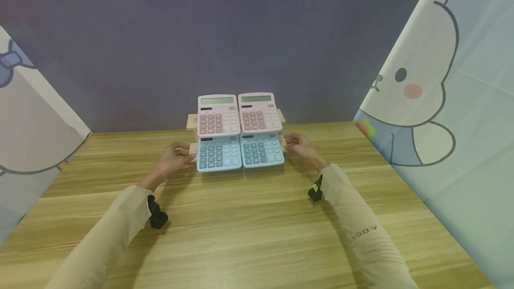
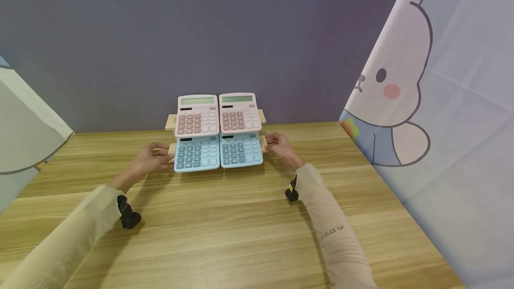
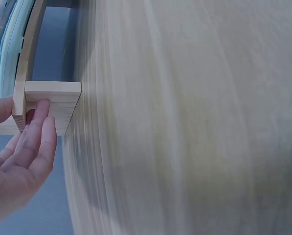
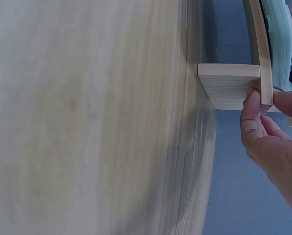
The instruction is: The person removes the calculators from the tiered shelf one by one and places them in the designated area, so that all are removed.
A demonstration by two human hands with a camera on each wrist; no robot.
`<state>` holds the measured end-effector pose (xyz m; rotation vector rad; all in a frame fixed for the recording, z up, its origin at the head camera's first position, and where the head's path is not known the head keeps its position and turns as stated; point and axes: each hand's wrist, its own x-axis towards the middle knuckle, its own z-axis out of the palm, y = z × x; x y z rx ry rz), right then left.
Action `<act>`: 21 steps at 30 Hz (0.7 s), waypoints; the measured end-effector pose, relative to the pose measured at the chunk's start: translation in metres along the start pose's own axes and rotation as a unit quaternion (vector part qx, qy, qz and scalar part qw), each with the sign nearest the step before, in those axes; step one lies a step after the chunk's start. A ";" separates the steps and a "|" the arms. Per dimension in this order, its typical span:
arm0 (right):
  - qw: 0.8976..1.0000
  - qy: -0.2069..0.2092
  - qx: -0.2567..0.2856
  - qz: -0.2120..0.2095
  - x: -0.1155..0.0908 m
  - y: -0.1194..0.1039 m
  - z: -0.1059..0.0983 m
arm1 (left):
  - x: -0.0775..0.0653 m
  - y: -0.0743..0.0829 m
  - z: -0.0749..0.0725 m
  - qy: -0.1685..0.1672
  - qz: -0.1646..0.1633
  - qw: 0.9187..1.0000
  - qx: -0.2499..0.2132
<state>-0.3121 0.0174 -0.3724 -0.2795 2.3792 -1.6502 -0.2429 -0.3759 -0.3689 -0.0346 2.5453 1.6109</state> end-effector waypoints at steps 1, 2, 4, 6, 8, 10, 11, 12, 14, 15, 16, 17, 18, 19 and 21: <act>1.000 -0.001 0.000 0.001 0.000 0.000 0.000 | 0.000 0.000 0.000 0.000 0.002 1.000 -0.003; 1.000 -0.002 0.002 0.003 0.000 0.000 0.000 | 0.000 -0.001 0.000 -0.001 0.003 1.000 -0.006; 1.000 -0.002 0.006 0.005 0.000 -0.001 0.000 | 0.001 -0.001 0.000 -0.001 0.004 1.000 -0.009; 1.000 0.000 0.009 0.004 0.001 -0.001 0.000 | 0.001 -0.001 0.001 -0.001 0.003 1.000 -0.012; 1.000 0.001 0.010 0.002 0.000 -0.001 0.000 | 0.001 0.000 0.001 -0.002 0.000 1.000 -0.013; 1.000 0.003 0.005 -0.001 0.000 -0.001 0.000 | 0.002 0.001 0.001 -0.003 -0.002 1.000 -0.014; 1.000 0.003 0.005 -0.002 0.000 -0.001 0.000 | 0.002 0.001 0.001 -0.003 -0.003 1.000 -0.016; 1.000 0.001 0.004 -0.001 0.000 -0.001 0.000 | 0.002 0.000 0.001 -0.004 -0.002 1.000 -0.018; 1.000 -0.001 0.002 -0.002 -0.001 -0.001 0.000 | 0.003 -0.001 0.000 -0.005 -0.002 1.000 -0.022; 1.000 -0.001 0.002 -0.001 -0.001 -0.001 0.001 | 0.003 -0.001 0.000 -0.005 -0.003 1.000 -0.022; 1.000 -0.003 0.001 0.000 -0.001 -0.002 0.001 | 0.003 -0.002 -0.001 -0.006 -0.003 1.000 -0.021; 1.000 -0.002 0.001 0.001 -0.002 -0.002 0.001 | 0.003 -0.002 -0.001 -0.008 -0.003 1.000 -0.022; 1.000 -0.003 0.000 0.001 -0.002 -0.002 0.001 | 0.004 -0.003 -0.001 -0.010 -0.004 1.000 -0.023; 1.000 -0.003 0.000 0.001 -0.002 -0.003 0.001 | 0.004 -0.003 -0.002 -0.011 -0.004 1.000 -0.024; 1.000 -0.002 -0.001 0.002 -0.003 -0.003 0.001 | 0.004 -0.004 -0.002 -0.014 -0.006 1.000 -0.025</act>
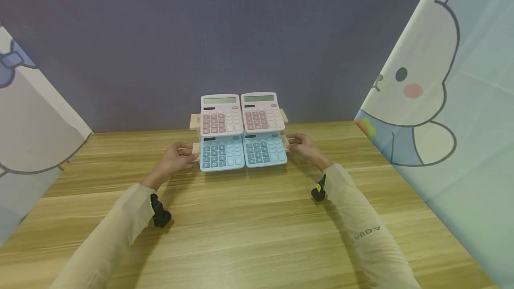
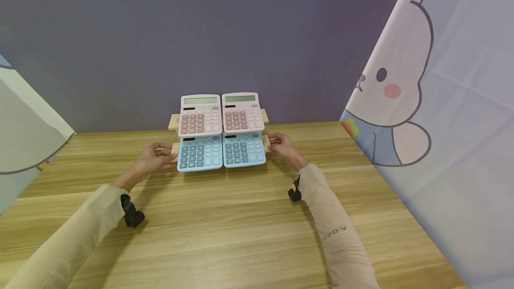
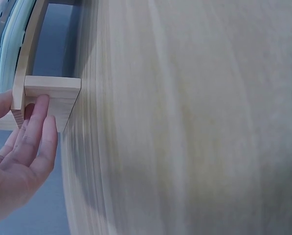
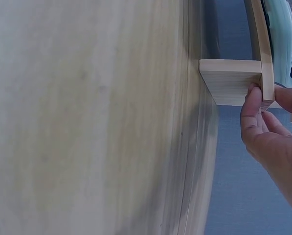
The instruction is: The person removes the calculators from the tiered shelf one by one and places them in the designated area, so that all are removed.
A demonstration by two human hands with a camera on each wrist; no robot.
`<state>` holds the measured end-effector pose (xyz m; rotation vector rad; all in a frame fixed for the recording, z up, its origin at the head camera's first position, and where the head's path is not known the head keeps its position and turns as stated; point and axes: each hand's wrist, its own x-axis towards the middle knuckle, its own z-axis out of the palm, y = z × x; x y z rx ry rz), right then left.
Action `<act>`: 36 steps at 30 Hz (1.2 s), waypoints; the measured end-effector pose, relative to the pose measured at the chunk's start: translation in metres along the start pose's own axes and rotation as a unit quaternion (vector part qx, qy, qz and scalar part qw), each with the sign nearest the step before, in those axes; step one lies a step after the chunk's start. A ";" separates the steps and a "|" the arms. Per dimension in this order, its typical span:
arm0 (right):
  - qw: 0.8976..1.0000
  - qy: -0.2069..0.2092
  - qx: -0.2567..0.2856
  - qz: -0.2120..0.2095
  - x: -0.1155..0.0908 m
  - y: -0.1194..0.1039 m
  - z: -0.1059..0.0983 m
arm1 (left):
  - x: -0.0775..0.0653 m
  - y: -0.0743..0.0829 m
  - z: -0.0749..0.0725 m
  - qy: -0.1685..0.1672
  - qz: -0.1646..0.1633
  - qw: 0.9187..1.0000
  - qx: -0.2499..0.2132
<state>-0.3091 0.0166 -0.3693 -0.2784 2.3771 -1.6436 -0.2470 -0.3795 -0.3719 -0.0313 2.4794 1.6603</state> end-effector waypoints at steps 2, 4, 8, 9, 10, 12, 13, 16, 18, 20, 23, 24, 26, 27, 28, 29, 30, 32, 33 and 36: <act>1.000 0.001 -0.004 0.003 0.000 0.000 0.000 | 0.000 0.000 0.000 -0.003 -0.002 1.000 -0.006; 1.000 0.000 -0.007 0.005 0.000 0.000 -0.001 | 0.001 0.000 0.000 -0.004 -0.003 1.000 -0.008; 1.000 0.000 -0.011 0.005 0.000 0.000 -0.002 | 0.000 0.000 -0.001 -0.008 -0.005 1.000 -0.011; 1.000 0.000 -0.010 0.003 -0.001 0.000 -0.002 | 0.000 0.000 -0.001 -0.009 -0.005 1.000 -0.011; 1.000 -0.001 -0.009 0.002 -0.001 0.000 -0.002 | 0.000 0.000 -0.001 -0.009 -0.006 1.000 -0.012; 1.000 -0.003 -0.005 0.001 0.000 0.000 -0.003 | 0.000 0.000 -0.001 -0.009 -0.007 1.000 -0.014; 1.000 -0.004 -0.004 0.001 0.000 0.000 -0.003 | 0.000 -0.001 -0.001 -0.009 -0.008 1.000 -0.014; 1.000 -0.011 -0.004 0.005 0.000 -0.001 -0.004 | 0.001 -0.002 -0.001 -0.007 -0.012 1.000 -0.013; 1.000 -0.018 -0.002 0.009 0.000 -0.002 -0.005 | 0.001 -0.002 -0.001 -0.008 -0.011 1.000 -0.015; 1.000 -0.025 0.002 0.011 0.001 -0.002 -0.007 | 0.002 -0.004 -0.001 -0.009 -0.009 1.000 -0.018; 0.999 -0.036 0.012 0.016 0.002 -0.003 -0.009 | 0.002 -0.004 -0.001 -0.011 -0.006 1.000 -0.024; 0.999 -0.039 0.018 0.018 0.003 -0.004 -0.010 | 0.002 -0.004 -0.001 -0.011 -0.005 1.000 -0.025; 0.999 -0.044 0.014 0.024 0.002 -0.005 -0.012 | 0.003 -0.004 0.000 -0.012 -0.007 1.000 -0.025; 0.999 -0.045 0.013 0.026 0.002 -0.007 -0.013 | 0.003 -0.004 0.000 -0.013 -0.007 1.000 -0.026; 0.998 -0.047 0.016 0.027 0.002 -0.008 -0.013 | 0.003 -0.004 -0.001 -0.013 -0.007 1.000 -0.026; 0.998 -0.049 0.018 0.026 0.002 -0.008 -0.014 | 0.003 -0.004 -0.001 -0.013 -0.009 0.999 -0.028; 0.998 -0.048 0.022 0.026 0.001 -0.010 -0.015 | 0.003 -0.004 -0.001 -0.013 -0.008 0.999 -0.029; 0.998 -0.043 0.041 0.030 0.002 -0.011 -0.016 | 0.003 -0.004 -0.001 -0.015 -0.008 0.999 -0.030; 0.997 -0.041 0.054 0.031 0.002 -0.012 -0.017 | 0.003 -0.004 -0.001 -0.015 -0.008 0.999 -0.030; 0.996 -0.029 0.078 0.034 0.004 -0.015 -0.020 | 0.002 -0.004 -0.001 -0.015 -0.009 0.999 -0.030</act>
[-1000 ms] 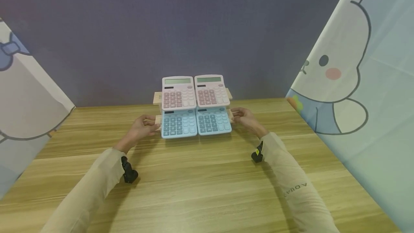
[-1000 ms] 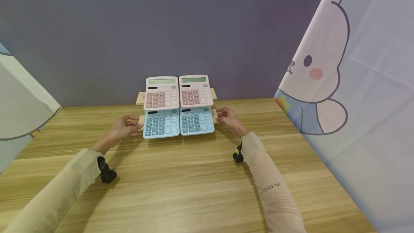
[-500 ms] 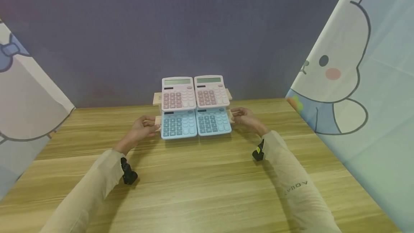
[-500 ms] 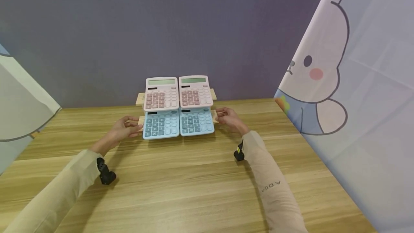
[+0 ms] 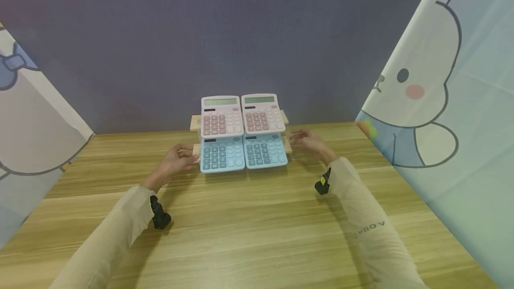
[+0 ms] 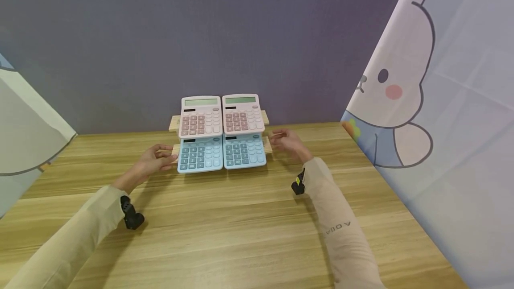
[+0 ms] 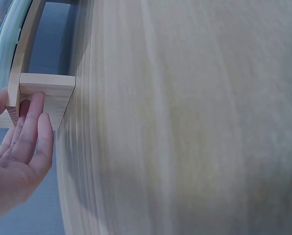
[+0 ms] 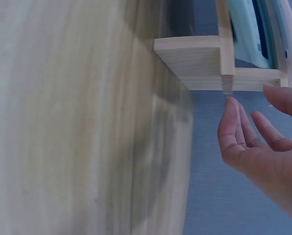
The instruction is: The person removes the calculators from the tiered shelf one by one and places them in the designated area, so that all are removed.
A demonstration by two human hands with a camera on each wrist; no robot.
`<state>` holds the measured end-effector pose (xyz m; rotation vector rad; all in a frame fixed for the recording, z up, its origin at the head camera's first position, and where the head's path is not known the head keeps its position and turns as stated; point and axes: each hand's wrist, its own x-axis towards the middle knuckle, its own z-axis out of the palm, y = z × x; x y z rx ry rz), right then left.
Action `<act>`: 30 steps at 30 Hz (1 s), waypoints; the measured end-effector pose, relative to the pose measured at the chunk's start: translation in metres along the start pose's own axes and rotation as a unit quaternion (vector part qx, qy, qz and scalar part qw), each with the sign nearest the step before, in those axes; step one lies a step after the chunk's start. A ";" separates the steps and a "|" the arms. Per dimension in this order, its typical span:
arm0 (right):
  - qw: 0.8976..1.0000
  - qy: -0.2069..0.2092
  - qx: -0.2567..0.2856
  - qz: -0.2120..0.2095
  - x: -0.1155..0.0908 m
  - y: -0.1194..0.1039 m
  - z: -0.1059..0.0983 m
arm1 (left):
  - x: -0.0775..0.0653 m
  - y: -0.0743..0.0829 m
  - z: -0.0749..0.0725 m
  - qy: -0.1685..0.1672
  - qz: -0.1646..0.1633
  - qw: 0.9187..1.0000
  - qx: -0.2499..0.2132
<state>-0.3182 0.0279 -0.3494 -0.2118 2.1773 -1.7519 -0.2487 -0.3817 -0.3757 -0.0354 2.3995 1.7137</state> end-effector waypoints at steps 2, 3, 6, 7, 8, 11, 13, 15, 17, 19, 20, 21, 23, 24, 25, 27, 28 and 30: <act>1.000 0.010 0.006 -0.006 0.001 -0.002 -0.002 | 0.000 -0.001 0.000 0.000 -0.001 1.000 0.002; 1.000 0.015 0.005 -0.013 0.002 -0.003 -0.002 | -0.001 -0.001 0.000 0.000 -0.001 1.000 0.003; 0.999 0.026 0.014 -0.030 0.003 -0.007 -0.003 | -0.001 -0.002 -0.001 0.002 -0.002 1.000 0.005; 0.999 0.030 0.016 -0.035 0.003 -0.008 -0.004 | -0.001 -0.002 -0.001 0.002 -0.001 1.000 0.007; 0.999 0.031 0.024 -0.037 0.002 -0.010 -0.003 | -0.001 -0.002 -0.001 0.002 -0.001 1.000 0.006; 0.998 0.034 0.039 -0.039 0.002 -0.016 -0.002 | -0.001 -0.002 -0.001 0.002 -0.001 1.000 0.004; 0.998 0.035 0.044 -0.041 0.000 -0.020 -0.001 | -0.001 -0.002 0.000 0.001 0.000 1.000 0.000; 0.997 0.033 0.045 -0.044 0.000 -0.024 0.001 | -0.001 -0.002 0.000 -0.001 0.000 1.000 -0.003; 0.998 0.029 0.040 -0.049 -0.001 -0.028 0.003 | -0.001 -0.001 0.001 -0.002 0.000 1.000 -0.004; 0.998 0.025 0.036 -0.054 -0.002 -0.030 0.005 | -0.002 0.000 0.001 -0.003 -0.001 1.000 -0.005; 0.998 0.023 0.031 -0.057 -0.002 -0.032 0.007 | -0.002 0.000 0.001 -0.002 -0.002 1.000 -0.004; 0.998 0.022 0.028 -0.059 -0.002 -0.033 0.008 | -0.002 0.001 0.001 -0.002 -0.003 1.000 -0.004; 0.997 0.023 0.032 -0.061 -0.001 -0.034 0.011 | -0.002 0.002 0.002 -0.001 -0.004 1.000 -0.004; 0.997 0.024 0.034 -0.063 -0.001 -0.035 0.013 | -0.002 0.002 0.002 -0.001 -0.004 1.000 -0.005; 0.997 0.025 0.036 -0.063 0.000 -0.035 0.014 | -0.002 0.002 0.002 -0.001 -0.005 1.000 -0.005; 0.997 0.029 0.040 -0.065 0.001 -0.035 0.017 | -0.001 0.002 0.002 -0.001 -0.006 1.000 -0.005; 0.996 0.032 0.042 -0.065 0.002 -0.035 0.018 | -0.001 0.002 0.001 0.000 -0.006 1.000 -0.005; 0.996 0.036 0.043 -0.066 0.004 -0.034 0.021 | -0.001 0.001 0.001 0.001 -0.006 1.000 -0.005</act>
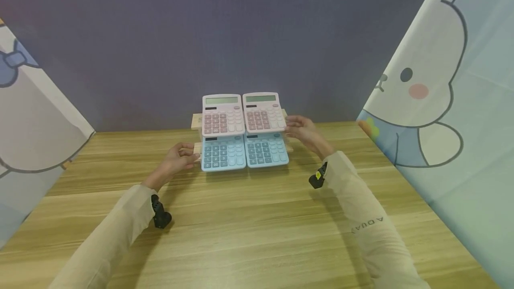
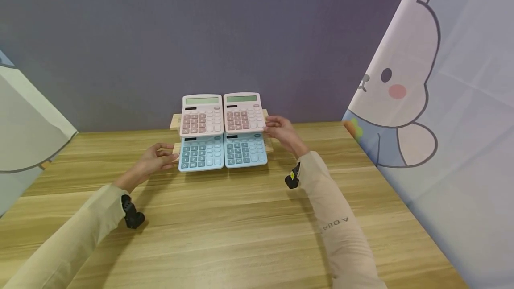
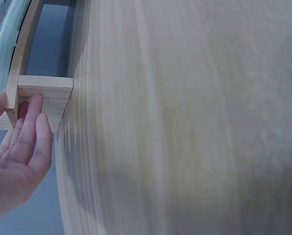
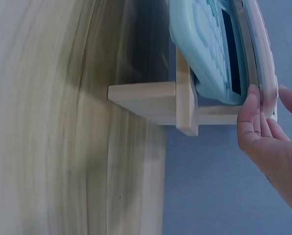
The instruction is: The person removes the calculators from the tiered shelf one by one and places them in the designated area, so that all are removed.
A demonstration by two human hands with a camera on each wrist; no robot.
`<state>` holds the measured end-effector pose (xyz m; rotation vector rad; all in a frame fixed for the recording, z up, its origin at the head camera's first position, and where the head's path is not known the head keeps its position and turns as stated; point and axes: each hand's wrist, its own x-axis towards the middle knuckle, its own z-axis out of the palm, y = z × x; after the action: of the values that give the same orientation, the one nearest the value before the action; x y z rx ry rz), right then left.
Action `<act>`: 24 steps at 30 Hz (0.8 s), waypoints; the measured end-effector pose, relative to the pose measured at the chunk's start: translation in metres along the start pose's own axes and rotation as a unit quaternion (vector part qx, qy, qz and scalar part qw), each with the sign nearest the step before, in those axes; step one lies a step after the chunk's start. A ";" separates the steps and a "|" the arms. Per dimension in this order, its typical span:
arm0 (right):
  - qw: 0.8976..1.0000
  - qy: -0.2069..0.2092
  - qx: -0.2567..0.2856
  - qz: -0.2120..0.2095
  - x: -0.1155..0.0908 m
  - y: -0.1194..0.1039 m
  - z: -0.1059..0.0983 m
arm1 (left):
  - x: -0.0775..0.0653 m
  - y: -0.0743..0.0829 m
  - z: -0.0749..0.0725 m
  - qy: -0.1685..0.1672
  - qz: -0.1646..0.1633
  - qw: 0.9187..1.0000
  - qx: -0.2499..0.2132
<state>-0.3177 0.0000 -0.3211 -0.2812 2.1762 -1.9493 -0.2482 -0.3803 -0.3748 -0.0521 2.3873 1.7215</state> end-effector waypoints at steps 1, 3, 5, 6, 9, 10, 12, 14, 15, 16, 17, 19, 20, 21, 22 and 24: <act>1.000 0.002 -0.001 -0.001 0.001 0.000 0.001 | 0.000 0.000 0.000 0.000 0.001 1.000 0.001; 1.000 0.006 -0.001 -0.002 0.002 0.001 0.003 | 0.001 -0.001 0.000 0.001 0.003 1.000 0.002; 1.000 0.008 -0.002 -0.002 0.003 0.003 0.004 | 0.001 -0.001 0.000 0.002 0.005 1.000 0.003; 1.000 0.009 -0.004 -0.001 0.004 0.003 0.005 | 0.001 -0.001 0.000 0.002 0.005 1.000 0.004; 1.000 0.013 0.008 0.003 0.006 0.006 0.007 | 0.001 -0.001 0.000 0.004 0.004 1.000 0.006; 1.000 0.014 0.011 0.003 0.006 0.006 0.007 | 0.001 -0.001 0.000 0.004 0.004 1.000 0.006; 1.000 0.017 0.022 0.006 0.007 0.007 0.008 | 0.001 -0.001 0.000 0.004 0.003 1.000 0.005; 0.999 0.021 0.037 0.008 0.006 0.006 0.009 | 0.002 -0.001 0.000 0.003 0.003 1.000 0.005; 0.999 0.023 0.041 0.009 0.006 0.006 0.009 | 0.002 -0.001 0.000 0.003 0.003 1.000 0.004; 0.999 0.024 0.046 0.009 0.005 0.006 0.010 | 0.001 -0.001 0.001 0.003 0.002 1.000 0.003; 0.998 0.025 0.051 0.009 0.005 0.005 0.010 | 0.001 -0.001 0.001 0.003 0.001 1.000 0.003; 0.998 0.026 0.061 0.007 0.004 0.005 0.011 | 0.001 -0.001 0.001 0.003 0.000 1.000 0.003; 0.997 0.027 0.066 0.006 0.004 0.005 0.012 | 0.001 -0.001 0.001 0.003 -0.001 1.000 0.003; 0.997 0.027 0.070 0.005 0.003 0.004 0.012 | 0.001 -0.001 0.001 0.004 -0.001 1.000 0.003; 0.997 0.027 0.070 0.003 0.003 0.004 0.012 | 0.001 -0.001 0.001 0.004 -0.001 1.000 0.004; 0.997 0.030 0.072 0.002 0.003 0.005 0.013 | 0.001 -0.001 0.001 0.005 -0.001 1.000 0.005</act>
<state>-0.3175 -0.0126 -0.3272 -0.1976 2.0557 -2.1259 -0.2484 -0.3796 -0.3758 -0.0616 2.4011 1.7133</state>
